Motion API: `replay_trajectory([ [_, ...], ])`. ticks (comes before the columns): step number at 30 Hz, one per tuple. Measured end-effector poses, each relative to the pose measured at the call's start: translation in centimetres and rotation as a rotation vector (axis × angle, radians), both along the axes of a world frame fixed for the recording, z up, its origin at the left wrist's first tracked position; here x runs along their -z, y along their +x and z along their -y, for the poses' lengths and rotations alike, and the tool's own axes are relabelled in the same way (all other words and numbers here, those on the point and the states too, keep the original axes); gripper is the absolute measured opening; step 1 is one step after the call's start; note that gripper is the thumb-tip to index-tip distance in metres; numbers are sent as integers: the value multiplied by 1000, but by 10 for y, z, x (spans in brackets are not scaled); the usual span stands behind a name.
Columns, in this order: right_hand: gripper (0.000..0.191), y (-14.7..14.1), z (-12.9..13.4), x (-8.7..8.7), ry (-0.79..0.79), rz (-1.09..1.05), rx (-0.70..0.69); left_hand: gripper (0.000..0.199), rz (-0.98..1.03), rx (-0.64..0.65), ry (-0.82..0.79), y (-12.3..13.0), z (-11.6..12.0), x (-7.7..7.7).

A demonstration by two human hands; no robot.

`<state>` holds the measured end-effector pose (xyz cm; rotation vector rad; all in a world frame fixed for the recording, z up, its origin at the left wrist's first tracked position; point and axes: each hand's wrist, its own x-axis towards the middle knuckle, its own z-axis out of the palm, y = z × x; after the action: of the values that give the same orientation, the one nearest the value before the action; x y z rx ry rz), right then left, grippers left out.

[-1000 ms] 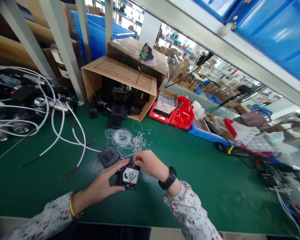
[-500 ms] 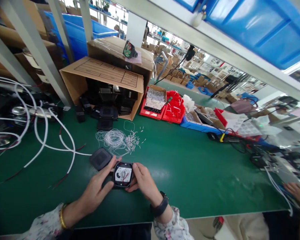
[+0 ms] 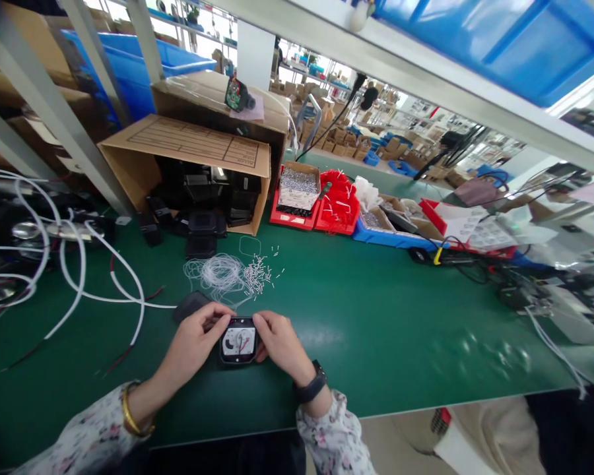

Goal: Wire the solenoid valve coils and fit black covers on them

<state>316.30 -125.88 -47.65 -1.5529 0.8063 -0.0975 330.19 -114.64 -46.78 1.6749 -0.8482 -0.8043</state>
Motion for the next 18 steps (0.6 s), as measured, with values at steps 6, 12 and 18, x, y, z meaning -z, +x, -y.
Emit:
replay_trajectory([
  [6,47,9,-14,15,-6,68,137,21,-10,-41,1,-3,1,0],
  [12,39,2,-30,13,79,248,281,23,-79,13,30,3,-2,-5],
  [18,42,-1,-34,8,154,274,303,16,-189,18,38,5,8,-6],
])
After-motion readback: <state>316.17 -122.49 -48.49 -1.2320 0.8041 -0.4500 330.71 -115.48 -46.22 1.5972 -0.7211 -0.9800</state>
